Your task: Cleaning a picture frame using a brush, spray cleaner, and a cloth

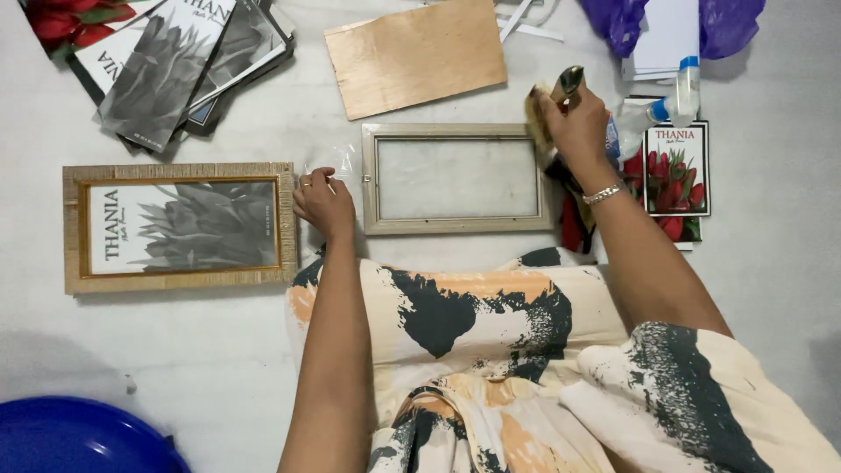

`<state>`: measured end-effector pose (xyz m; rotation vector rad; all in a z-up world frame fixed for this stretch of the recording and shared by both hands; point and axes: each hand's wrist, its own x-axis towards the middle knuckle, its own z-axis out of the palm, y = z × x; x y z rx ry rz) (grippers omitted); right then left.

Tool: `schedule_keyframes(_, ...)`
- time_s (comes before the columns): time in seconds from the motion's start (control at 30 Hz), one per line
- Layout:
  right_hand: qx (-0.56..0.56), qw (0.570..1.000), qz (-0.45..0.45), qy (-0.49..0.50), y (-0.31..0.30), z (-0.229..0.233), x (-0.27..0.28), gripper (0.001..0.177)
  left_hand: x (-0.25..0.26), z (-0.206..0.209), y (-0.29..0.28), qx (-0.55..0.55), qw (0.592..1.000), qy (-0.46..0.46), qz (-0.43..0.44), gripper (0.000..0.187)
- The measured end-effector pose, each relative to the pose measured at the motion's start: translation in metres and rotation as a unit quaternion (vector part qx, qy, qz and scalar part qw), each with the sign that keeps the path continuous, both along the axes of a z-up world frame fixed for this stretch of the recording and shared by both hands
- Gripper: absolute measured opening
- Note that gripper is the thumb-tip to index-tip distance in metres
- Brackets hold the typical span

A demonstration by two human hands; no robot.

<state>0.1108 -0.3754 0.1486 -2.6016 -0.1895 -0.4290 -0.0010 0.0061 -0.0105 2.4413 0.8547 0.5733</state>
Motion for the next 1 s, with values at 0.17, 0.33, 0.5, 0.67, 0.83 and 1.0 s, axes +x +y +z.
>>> schedule_keyframes(0.17, -0.126, 0.940, 0.096, 0.303, -0.026, 0.001, 0.005, 0.037, 0.007, -0.006, 0.002, -0.004, 1.000, -0.003, 0.006, 0.015)
schedule_keyframes(0.33, -0.197, 0.878, 0.161, 0.405, 0.003, 0.012, -0.014, 0.033, 0.004, -0.002, -0.001, -0.007, 1.000, -0.009, 0.008, 0.014)
schedule_keyframes(0.5, -0.192, 0.863, 0.241, 0.400, 0.063, -0.005, -0.011, 0.034, 0.004, -0.003, 0.000, -0.017, 1.000, -0.010, 0.016, 0.015)
schedule_keyframes(0.67, -0.069, 0.885, 0.301, 0.348, 0.135, -0.050, -0.009, 0.031, 0.003, 0.009, -0.001, -0.013, 1.000, -0.011, 0.022, 0.015)
schedule_keyframes(0.83, 0.292, 0.851, 0.249, 0.359, 0.189, -0.059, -0.022, 0.032, 0.002, 0.004, 0.002, -0.002, 0.999, -0.015, 0.030, 0.016)
schedule_keyframes(1.0, 0.301, 0.909, 0.143, 0.250, 0.163, -0.023, -0.004, 0.031, 0.006, 0.013, -0.002, -0.013, 0.999, -0.023, 0.038, 0.015)
